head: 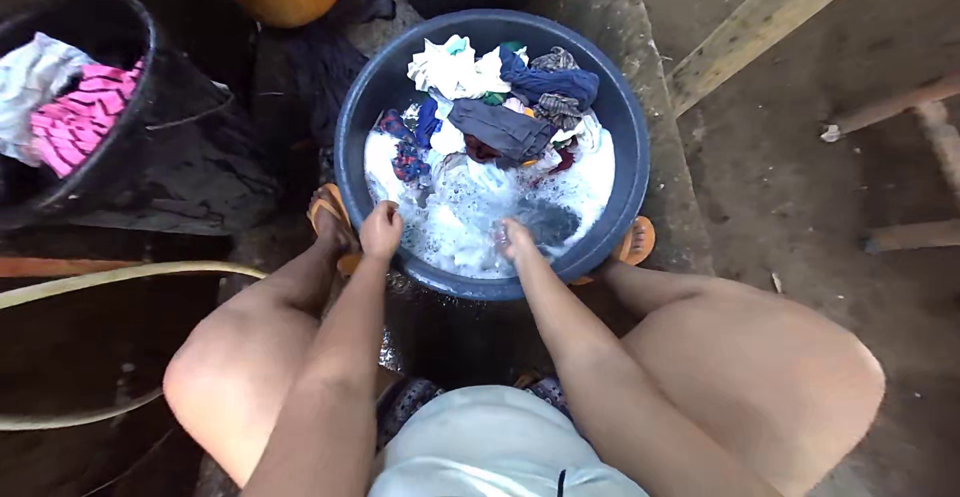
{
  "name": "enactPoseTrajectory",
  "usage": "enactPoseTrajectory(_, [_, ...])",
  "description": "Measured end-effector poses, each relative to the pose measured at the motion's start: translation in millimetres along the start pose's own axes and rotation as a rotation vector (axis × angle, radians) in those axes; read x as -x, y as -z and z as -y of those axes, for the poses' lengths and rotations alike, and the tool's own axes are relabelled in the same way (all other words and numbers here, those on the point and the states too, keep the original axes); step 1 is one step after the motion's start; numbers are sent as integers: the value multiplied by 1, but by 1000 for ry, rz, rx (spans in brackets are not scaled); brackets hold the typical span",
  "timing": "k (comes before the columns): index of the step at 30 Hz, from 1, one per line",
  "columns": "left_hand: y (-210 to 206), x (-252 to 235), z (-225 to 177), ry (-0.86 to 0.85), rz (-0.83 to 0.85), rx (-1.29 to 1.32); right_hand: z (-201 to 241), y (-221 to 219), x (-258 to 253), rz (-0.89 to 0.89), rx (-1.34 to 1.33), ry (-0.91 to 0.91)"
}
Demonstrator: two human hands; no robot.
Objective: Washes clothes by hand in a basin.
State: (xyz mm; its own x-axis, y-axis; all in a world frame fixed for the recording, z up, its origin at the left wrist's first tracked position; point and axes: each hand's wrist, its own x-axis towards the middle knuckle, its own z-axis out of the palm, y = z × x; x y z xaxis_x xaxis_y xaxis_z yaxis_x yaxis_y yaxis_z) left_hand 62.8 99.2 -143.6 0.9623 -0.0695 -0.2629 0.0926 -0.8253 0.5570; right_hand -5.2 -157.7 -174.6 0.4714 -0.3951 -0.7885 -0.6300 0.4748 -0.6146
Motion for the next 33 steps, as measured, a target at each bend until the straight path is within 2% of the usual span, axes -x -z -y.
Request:
enactPoseTrajectory(3, [-9,10,-12,-31,-13,-172,4,-31,9,361,331,146])
enactPoseTrajectory(6, [-7,7,-12,-33,16,-187,-7,-53,3,585,1060,345])
enactPoseTrajectory(8, [-7,6,-13,-25,32,-200,-23,-55,2,613,1496,305])
enactPoseTrajectory(11, [-6,5,-18,-6,79,-259,-29,-37,6,587,1768,196])
enactPoseTrajectory(14, [-6,3,-22,17,162,-372,-12,-17,6,516,1734,162])
enactPoseTrajectory(16, [-6,-3,-28,28,297,-447,19,-11,13,508,1672,187])
enactPoseTrajectory(18, [-12,-7,-30,-35,464,-436,53,-4,27,535,1582,282])
enactPoseTrajectory(20, [-29,-7,-32,-169,621,-256,87,4,51,565,1511,457])
enactPoseTrajectory(23, [-41,12,-65,-341,782,70,148,12,129,572,1466,713])
enactPoseTrajectory(26, [-25,37,-113,-401,763,348,190,34,203,491,1364,950])
enactPoseTrajectory(28, [-6,44,-138,-495,698,371,201,53,227,393,1252,1109])
enactPoseTrajectory(30, [17,49,-155,-573,659,356,206,72,229,271,1134,1185])
enactPoseTrajectory(33, [45,52,-162,-614,622,339,204,99,197,118,972,1129])
